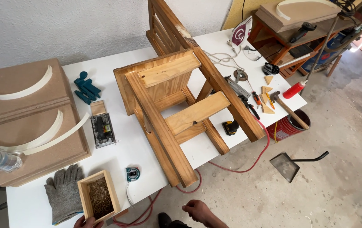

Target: Assembling a wooden chair by driving screws into the frame using a power drill.

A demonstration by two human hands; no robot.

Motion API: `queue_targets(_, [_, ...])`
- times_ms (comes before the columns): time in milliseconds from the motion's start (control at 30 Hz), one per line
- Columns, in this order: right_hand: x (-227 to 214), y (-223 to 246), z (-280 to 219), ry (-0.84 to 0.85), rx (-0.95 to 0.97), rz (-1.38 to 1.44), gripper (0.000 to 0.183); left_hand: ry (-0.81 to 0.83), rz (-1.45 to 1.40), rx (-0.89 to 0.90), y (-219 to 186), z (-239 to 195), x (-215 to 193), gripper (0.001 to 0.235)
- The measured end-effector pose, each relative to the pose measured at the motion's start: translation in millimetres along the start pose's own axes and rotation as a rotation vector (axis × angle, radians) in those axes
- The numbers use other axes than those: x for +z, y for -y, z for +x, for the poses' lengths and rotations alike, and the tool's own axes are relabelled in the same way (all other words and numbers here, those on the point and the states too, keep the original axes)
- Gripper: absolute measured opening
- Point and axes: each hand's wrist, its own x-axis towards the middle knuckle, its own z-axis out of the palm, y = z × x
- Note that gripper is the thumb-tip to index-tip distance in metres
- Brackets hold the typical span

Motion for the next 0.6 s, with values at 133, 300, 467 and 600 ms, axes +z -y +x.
queue_targets(133, [0,2,3,0.006,0.005,0.018,0.022,-0.073,0.051,0.024,5,10,13,0.036])
queue_targets(300, [1,2,11,0.015,0.018,0.033,0.023,-0.047,0.040,0.163,18,18,12,0.034])
queue_targets(467, [0,9,9,0.022,0.011,-0.006,0.025,-0.009,0.049,0.076,15,24,7,0.031])
queue_targets(600, [3,3,22,0.038,0.017,0.003,0.023,-0.015,0.070,0.033,11,24,13,0.030])
